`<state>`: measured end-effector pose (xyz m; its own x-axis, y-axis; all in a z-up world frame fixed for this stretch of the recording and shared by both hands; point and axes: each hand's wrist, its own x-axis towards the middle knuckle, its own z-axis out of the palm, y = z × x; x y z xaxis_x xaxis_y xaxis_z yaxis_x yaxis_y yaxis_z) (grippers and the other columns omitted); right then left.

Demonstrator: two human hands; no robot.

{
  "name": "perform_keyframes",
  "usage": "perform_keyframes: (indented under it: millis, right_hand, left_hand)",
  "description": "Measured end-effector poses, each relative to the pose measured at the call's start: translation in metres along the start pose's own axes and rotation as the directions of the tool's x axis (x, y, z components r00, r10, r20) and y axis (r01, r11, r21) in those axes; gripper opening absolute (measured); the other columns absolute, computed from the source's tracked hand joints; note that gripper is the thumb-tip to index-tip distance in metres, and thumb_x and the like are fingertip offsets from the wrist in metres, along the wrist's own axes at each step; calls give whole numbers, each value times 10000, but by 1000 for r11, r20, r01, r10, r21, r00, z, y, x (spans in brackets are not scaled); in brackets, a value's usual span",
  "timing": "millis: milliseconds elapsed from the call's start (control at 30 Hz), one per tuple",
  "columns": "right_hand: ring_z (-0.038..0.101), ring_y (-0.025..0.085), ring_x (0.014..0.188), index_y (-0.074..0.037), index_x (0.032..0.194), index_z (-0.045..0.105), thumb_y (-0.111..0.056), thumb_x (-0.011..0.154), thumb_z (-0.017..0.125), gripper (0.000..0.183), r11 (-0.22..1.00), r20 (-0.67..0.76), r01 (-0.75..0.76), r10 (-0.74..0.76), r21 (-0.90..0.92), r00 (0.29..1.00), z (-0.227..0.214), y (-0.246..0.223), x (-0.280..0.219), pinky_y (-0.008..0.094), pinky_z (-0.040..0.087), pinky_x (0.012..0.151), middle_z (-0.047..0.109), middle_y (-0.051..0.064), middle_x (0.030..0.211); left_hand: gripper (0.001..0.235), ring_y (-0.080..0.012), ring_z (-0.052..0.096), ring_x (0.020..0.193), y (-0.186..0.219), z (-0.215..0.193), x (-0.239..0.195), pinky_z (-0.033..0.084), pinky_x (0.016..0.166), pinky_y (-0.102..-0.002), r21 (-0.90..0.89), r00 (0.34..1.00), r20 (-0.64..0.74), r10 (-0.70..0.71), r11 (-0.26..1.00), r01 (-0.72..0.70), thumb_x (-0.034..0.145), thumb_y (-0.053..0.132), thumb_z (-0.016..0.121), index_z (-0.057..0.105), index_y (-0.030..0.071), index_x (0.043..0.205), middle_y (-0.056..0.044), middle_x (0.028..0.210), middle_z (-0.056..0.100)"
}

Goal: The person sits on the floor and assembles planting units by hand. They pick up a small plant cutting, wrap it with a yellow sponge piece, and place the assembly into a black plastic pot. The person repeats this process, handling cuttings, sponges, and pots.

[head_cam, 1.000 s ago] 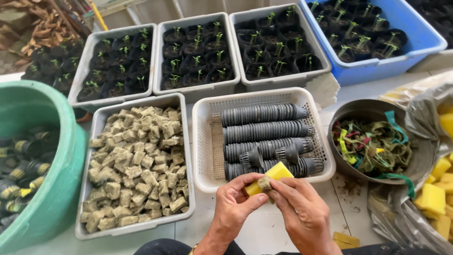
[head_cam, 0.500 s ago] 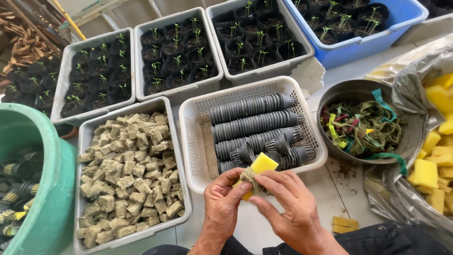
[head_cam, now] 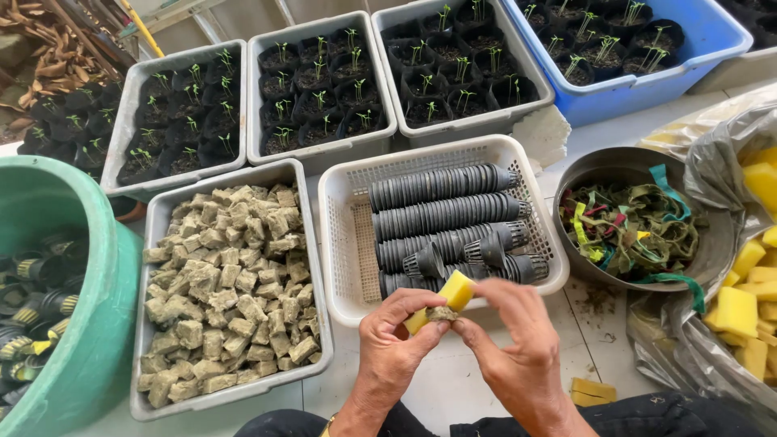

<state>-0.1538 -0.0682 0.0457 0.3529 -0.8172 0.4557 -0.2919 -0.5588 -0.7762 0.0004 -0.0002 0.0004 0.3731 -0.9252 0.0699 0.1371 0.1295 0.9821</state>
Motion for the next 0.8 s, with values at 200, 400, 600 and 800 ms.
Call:
perform_keyframes:
  millis: [200, 400, 600, 800]
  right_hand:
    - [660, 155, 1049, 4, 1356, 583, -107, 677, 857, 741, 946, 222, -132, 66, 296, 973, -12, 33, 13, 317, 558, 886, 677, 86, 1191]
    - [663, 124, 639, -36, 1002, 743, -61, 745, 874, 290, 967, 80, -256, 254, 14, 964, 18, 29, -16, 281, 565, 566, 743, 43, 801]
    - [724, 159, 685, 5, 995, 676, 20, 788, 765, 226, 995, -48, -54, 59, 89, 997, 39, 9, -23, 276, 587, 621, 722, 93, 912]
    - [741, 239, 807, 53, 1062, 650, 20, 762, 740, 314, 995, 7, 70, -71, 74, 997, 33, -2, -20, 313, 596, 693, 704, 166, 1042]
  left_hand:
    - [271, -104, 689, 959, 11, 4, 0, 589, 795, -213, 105, 994, 96, 45, 993, -55, 829, -44, 784, 778, 44, 1085, -51, 1090, 708]
    - [406, -75, 681, 883, -10, 16, -2, 581, 756, -205, 56, 991, -120, -61, 996, 69, 870, -52, 727, 723, 56, 1261, -46, 1063, 753]
    - [514, -69, 676, 857, -11, 16, 0, 597, 756, -223, -14, 960, -241, -140, 990, 141, 913, -51, 660, 630, 68, 1412, -67, 1109, 772]
    - [617, -59, 676, 904, -16, 12, 3, 585, 803, -214, -28, 956, -247, -156, 988, 154, 922, -45, 622, 489, 84, 1511, -62, 1145, 762]
